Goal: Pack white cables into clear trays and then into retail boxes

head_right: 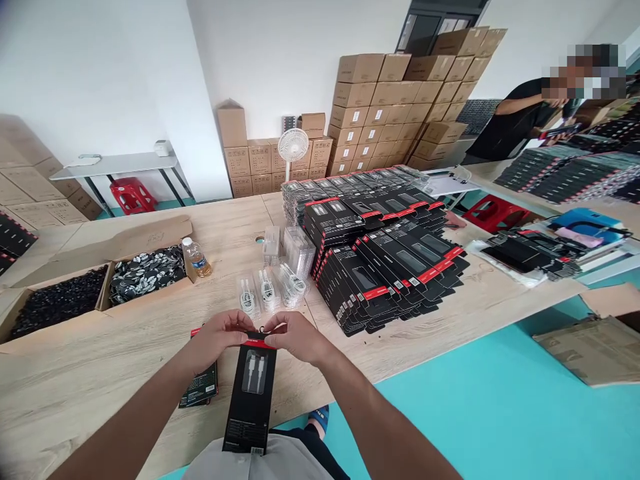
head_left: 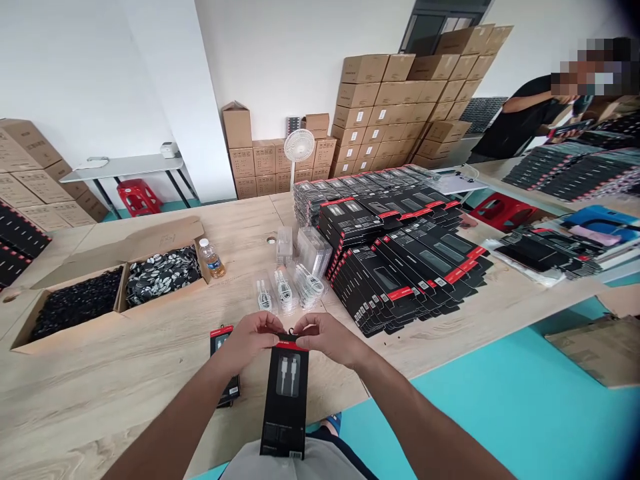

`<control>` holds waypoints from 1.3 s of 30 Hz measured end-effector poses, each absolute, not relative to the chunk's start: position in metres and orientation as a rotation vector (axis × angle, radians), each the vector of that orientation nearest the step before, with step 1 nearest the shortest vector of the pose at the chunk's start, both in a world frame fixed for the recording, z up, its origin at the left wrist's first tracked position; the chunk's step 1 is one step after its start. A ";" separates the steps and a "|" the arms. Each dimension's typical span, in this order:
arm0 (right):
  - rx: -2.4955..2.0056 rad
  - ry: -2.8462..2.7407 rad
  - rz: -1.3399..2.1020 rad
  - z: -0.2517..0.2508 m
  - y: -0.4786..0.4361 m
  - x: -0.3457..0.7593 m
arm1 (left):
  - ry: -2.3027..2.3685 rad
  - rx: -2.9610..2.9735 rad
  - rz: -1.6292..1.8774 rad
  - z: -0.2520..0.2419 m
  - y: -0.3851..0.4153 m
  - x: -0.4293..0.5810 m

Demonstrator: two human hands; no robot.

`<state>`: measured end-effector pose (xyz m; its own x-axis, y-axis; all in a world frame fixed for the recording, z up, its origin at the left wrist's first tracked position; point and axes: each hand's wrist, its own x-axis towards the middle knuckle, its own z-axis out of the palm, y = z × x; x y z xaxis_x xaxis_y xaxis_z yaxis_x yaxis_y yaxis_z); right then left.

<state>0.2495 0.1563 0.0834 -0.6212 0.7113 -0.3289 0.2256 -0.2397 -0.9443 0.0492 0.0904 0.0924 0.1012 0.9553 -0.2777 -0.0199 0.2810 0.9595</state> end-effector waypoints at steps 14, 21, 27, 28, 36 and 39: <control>-1.085 -1.523 2.042 0.088 0.161 0.246 | 1.358 0.987 0.943 0.097 0.096 0.052; -0.876 -1.727 1.981 0.084 0.140 0.260 | 1.165 1.025 1.014 0.088 0.066 0.041; -0.907 -1.847 1.854 0.062 0.122 0.238 | 1.258 0.880 1.224 0.066 0.038 0.034; -0.912 -1.857 1.852 0.055 0.121 0.227 | 1.286 0.840 1.271 0.061 0.036 0.029; -1.167 -1.815 1.800 -0.030 0.113 0.095 | 1.614 0.406 1.464 -0.014 0.042 -0.058; -1.106 -1.911 1.772 -0.050 0.100 0.071 | 1.631 0.293 1.368 -0.040 0.037 -0.070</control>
